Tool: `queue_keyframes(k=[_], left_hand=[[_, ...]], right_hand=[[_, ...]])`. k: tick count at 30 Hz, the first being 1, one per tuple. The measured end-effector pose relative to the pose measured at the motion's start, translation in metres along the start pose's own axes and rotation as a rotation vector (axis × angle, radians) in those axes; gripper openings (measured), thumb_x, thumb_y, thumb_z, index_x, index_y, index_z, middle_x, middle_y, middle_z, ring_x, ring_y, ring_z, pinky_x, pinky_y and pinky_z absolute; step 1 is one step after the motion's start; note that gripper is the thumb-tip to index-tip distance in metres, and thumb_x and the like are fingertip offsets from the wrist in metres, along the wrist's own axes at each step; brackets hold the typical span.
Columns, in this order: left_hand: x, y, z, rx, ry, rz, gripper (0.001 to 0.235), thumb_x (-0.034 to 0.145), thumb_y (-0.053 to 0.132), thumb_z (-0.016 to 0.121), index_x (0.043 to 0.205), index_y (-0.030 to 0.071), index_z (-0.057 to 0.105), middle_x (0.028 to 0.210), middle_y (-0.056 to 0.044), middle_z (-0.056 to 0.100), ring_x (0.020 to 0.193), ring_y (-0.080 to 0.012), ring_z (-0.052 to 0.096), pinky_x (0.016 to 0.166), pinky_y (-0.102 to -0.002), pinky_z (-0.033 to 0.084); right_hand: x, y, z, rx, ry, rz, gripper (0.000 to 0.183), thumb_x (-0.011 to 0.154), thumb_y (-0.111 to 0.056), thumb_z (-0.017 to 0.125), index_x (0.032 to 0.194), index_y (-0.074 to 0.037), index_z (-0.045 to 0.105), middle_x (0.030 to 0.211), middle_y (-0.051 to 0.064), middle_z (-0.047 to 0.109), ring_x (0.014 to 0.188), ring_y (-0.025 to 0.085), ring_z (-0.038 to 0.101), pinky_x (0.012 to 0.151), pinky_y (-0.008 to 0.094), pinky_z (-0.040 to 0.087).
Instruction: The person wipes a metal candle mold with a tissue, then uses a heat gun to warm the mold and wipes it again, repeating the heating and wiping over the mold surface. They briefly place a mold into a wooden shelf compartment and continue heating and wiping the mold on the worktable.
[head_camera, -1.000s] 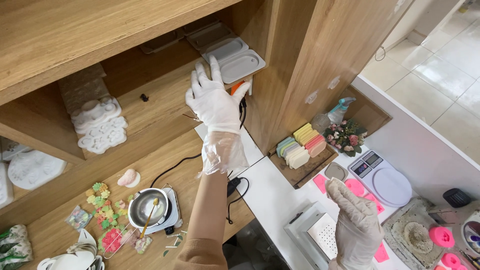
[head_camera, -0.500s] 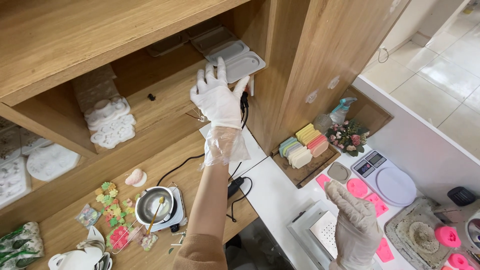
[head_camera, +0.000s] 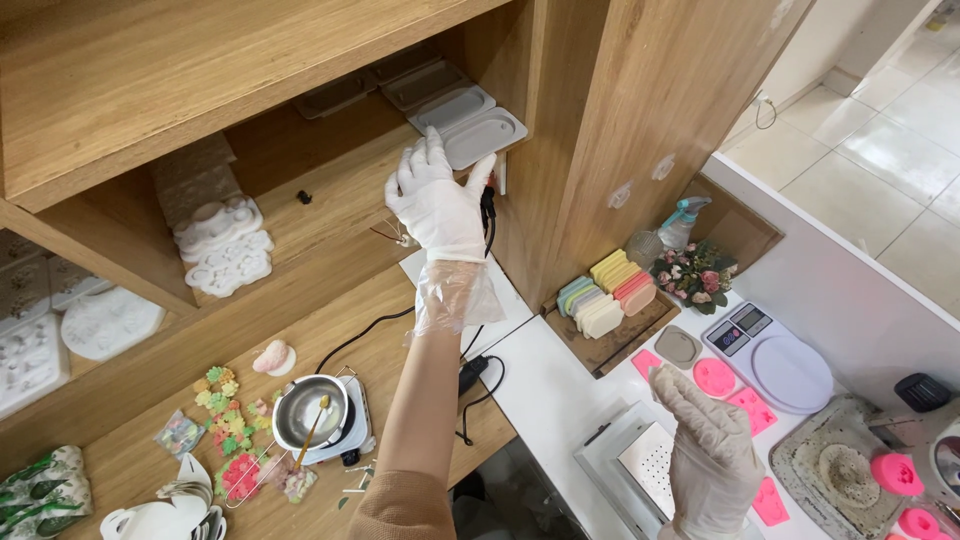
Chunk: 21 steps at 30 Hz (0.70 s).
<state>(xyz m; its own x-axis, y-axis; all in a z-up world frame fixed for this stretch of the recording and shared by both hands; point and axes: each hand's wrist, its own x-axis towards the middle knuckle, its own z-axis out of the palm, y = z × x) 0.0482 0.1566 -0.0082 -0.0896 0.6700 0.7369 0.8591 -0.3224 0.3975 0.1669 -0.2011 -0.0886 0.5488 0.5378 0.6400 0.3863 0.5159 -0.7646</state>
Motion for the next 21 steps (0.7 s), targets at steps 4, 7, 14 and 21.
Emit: queue_keyframes(k=[4, 7, 14, 21], left_hand=[[0.0, 0.003, -0.002, -0.022, -0.012, -0.036, 0.088, 0.081, 0.076, 0.067, 0.142, 0.013, 0.057, 0.135, -0.004, 0.065, 0.131, -0.0211, 0.053, 0.109, -0.042, 0.032], [0.001, 0.004, 0.001, 0.015, -0.01, -0.045, 0.09, 0.08, 0.077, 0.067, 0.143, 0.014, 0.056, 0.133, -0.004, 0.066, 0.128, -0.021, 0.055, 0.109, -0.042, 0.034], [0.005, 0.005, 0.002, 0.051, -0.056, -0.087, 0.093, 0.081, 0.078, 0.066, 0.148, 0.015, 0.053, 0.131, -0.003, 0.067, 0.129, -0.0199, 0.056, 0.108, -0.042, 0.035], [0.01, 0.013, -0.03, 0.043, -0.079, 0.032, 0.103, 0.077, 0.076, 0.068, 0.152, 0.012, 0.04, 0.154, -0.006, 0.047, 0.142, -0.0263, 0.039, 0.107, -0.047, 0.033]], right_hand=[[-0.004, 0.006, -0.004, 0.196, 0.018, 0.075, 0.023, 0.101, -0.004, 0.058, 0.116, 0.006, 0.072, 0.126, 0.03, 0.069, 0.114, 0.036, 0.072, 0.115, 0.047, 0.054], [-0.002, 0.009, -0.009, 0.313, 0.043, 0.178, 0.03, 0.102, -0.01, 0.054, 0.115, 0.01, 0.073, 0.13, 0.032, 0.068, 0.121, 0.039, 0.07, 0.118, 0.048, 0.05], [0.001, 0.013, -0.014, 0.396, 0.115, 0.314, 0.043, 0.1, -0.019, 0.059, 0.118, 0.019, 0.066, 0.129, 0.034, 0.067, 0.124, 0.04, 0.067, 0.122, 0.048, 0.045], [0.002, 0.014, -0.015, 0.437, 0.114, 0.39, 0.056, 0.092, -0.024, 0.061, 0.121, 0.024, 0.063, 0.128, 0.035, 0.067, 0.125, 0.041, 0.065, 0.122, 0.047, 0.041]])
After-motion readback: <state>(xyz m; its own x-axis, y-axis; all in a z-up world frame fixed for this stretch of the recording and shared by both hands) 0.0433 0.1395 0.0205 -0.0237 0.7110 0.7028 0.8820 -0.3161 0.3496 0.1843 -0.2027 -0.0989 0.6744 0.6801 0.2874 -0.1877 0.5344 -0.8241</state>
